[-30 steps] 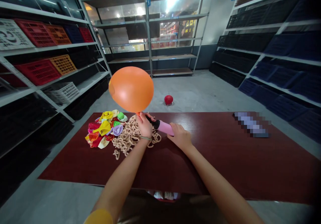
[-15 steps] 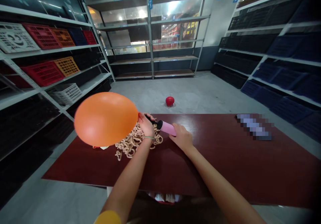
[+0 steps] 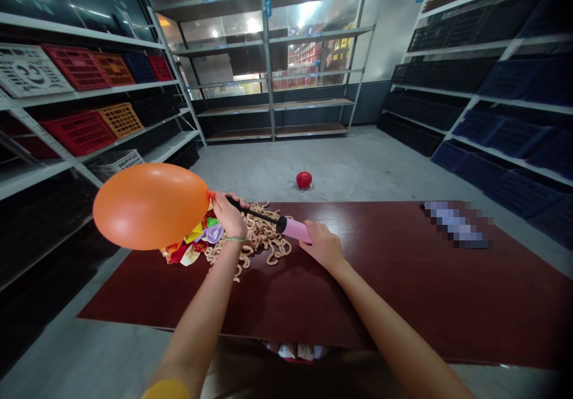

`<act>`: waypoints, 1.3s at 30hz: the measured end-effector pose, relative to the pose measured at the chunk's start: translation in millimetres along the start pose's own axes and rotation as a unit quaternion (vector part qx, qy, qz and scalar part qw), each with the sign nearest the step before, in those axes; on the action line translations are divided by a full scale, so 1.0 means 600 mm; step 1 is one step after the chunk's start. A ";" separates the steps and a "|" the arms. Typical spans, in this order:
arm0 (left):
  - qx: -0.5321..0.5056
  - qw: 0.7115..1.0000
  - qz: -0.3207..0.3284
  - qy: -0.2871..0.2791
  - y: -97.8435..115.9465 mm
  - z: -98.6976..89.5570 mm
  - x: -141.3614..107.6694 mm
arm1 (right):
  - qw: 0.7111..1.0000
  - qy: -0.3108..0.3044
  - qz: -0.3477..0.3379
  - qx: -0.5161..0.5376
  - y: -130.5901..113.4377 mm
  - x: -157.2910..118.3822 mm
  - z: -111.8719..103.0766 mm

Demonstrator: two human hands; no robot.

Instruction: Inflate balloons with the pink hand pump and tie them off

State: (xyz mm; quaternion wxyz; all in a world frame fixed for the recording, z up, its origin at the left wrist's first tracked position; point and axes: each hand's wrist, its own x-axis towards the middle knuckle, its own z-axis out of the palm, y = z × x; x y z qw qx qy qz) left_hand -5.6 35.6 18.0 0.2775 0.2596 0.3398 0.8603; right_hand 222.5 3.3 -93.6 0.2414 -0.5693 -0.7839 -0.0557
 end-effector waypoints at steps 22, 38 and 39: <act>0.021 0.999 -0.027 0.040 -0.013 -0.014 0.037 | 0.999 -0.022 -0.007 -0.034 -0.011 0.004 -0.001; 0.051 0.993 -0.092 -0.062 -0.038 -0.023 0.013 | 0.998 -0.028 -0.020 -0.059 -0.009 -0.006 -0.009; 0.050 0.994 -0.083 -0.056 -0.025 -0.028 0.031 | 0.998 -0.026 -0.022 -0.055 -0.009 -0.005 -0.008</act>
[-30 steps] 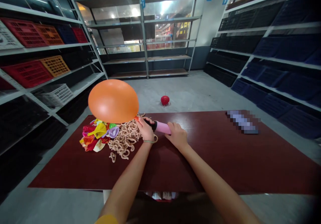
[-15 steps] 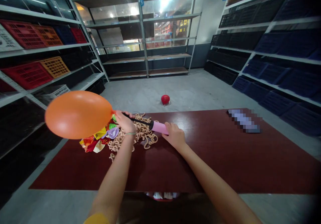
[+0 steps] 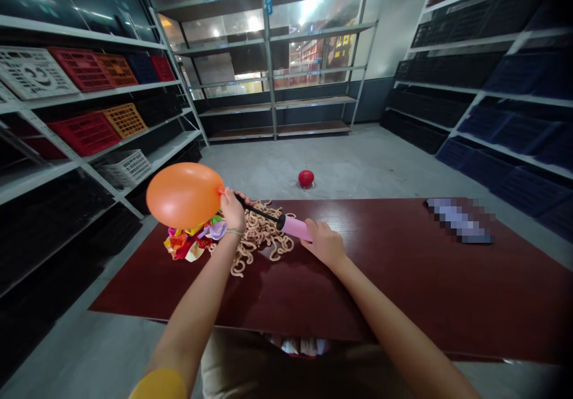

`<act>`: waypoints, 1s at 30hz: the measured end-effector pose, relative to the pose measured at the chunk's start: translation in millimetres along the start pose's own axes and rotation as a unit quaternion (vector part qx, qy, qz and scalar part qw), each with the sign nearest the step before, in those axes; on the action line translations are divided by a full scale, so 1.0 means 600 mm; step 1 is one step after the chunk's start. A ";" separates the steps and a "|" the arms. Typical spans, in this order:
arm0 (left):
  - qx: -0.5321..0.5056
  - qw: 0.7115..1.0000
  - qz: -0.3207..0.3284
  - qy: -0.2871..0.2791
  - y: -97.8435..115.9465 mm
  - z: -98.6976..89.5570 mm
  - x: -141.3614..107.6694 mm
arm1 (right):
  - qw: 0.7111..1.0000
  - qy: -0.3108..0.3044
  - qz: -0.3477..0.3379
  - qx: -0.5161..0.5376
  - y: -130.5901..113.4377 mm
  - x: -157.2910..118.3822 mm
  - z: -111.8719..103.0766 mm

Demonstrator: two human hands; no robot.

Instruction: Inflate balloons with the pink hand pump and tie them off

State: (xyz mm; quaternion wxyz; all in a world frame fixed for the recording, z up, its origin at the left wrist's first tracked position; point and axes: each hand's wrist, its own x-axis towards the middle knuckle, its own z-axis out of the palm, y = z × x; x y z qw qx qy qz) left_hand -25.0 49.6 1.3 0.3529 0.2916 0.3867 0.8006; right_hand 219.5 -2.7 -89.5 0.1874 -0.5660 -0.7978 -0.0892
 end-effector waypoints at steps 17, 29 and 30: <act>-0.014 0.999 -0.039 -0.012 -0.080 0.061 -0.097 | 0.999 0.042 0.019 0.001 0.009 -0.002 0.006; -0.024 0.999 0.016 0.020 -0.020 0.093 -0.063 | 0.994 0.056 0.065 0.071 0.009 0.003 0.016; -0.025 1.000 0.004 0.003 -0.036 0.104 -0.080 | 0.992 0.060 0.073 0.078 0.010 0.003 0.015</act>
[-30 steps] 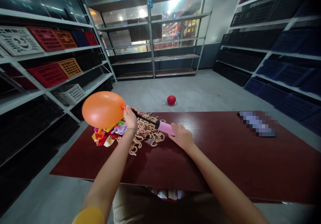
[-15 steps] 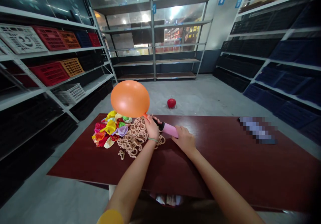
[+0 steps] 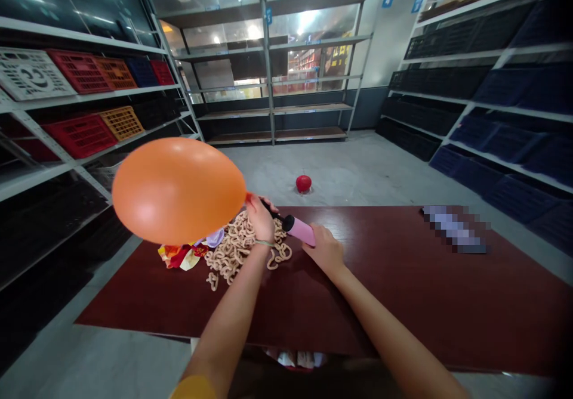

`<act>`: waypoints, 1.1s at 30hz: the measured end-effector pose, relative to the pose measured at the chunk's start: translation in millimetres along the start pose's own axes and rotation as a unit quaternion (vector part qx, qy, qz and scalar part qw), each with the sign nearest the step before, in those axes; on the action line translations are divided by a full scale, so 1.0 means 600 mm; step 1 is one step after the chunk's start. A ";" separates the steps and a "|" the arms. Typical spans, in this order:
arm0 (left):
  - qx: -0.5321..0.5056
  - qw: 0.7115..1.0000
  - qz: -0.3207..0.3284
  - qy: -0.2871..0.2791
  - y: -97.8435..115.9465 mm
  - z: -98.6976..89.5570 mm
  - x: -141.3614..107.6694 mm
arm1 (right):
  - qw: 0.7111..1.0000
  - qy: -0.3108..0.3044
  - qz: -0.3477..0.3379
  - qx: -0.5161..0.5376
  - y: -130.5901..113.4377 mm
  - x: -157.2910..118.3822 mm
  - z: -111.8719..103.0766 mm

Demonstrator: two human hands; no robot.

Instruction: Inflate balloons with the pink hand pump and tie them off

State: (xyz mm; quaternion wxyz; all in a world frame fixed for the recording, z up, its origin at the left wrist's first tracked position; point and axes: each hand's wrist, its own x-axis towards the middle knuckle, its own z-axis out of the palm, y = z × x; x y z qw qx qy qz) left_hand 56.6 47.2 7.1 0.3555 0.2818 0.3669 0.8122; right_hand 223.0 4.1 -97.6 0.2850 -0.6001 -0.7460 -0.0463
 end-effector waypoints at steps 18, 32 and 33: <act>-0.005 0.999 0.038 0.029 0.058 -0.012 0.042 | 1.000 -0.014 -0.023 0.011 -0.009 -0.001 -0.006; 0.001 1.000 0.016 0.001 0.011 -0.019 -0.010 | 0.999 -0.034 -0.038 0.003 -0.010 -0.005 -0.007; -0.003 1.000 0.028 0.010 0.027 -0.023 0.006 | 0.999 -0.035 -0.038 0.007 -0.010 -0.004 -0.005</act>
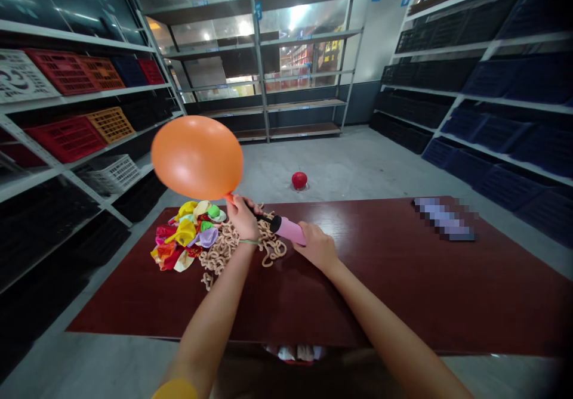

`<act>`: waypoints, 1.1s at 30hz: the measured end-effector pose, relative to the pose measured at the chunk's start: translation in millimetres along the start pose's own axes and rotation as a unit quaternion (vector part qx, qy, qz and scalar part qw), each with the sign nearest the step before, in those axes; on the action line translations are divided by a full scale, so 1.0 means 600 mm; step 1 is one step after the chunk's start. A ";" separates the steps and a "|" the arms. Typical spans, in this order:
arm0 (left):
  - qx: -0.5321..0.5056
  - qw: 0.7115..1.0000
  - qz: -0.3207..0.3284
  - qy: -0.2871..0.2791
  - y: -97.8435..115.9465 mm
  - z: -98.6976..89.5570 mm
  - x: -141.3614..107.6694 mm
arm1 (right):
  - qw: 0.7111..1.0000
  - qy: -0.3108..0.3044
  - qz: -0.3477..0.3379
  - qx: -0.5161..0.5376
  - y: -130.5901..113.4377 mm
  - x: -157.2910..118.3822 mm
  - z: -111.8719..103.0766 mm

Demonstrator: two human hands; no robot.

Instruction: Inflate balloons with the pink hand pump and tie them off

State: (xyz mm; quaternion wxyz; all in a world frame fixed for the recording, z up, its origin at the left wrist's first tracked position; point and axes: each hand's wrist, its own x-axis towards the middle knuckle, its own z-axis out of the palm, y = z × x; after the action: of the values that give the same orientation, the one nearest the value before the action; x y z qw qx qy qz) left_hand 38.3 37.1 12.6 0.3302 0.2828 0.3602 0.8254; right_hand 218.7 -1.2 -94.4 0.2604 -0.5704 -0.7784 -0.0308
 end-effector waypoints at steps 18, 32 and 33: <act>-0.008 0.998 -0.046 -0.035 -0.023 0.011 -0.037 | 1.000 0.012 0.006 0.009 0.002 0.001 -0.002; -0.035 0.999 0.004 -0.038 0.005 0.047 -0.051 | 0.997 0.042 0.033 0.047 0.014 0.005 0.003; -0.029 0.998 -0.011 -0.050 -0.010 0.049 -0.066 | 0.997 0.044 0.032 0.049 0.015 0.004 0.002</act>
State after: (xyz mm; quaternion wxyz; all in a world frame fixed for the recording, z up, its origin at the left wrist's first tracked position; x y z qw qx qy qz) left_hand 85.3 22.6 15.9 0.3655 0.3101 0.3221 0.8164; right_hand 225.9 4.7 -96.9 0.3225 -0.5802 -0.7479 -0.0095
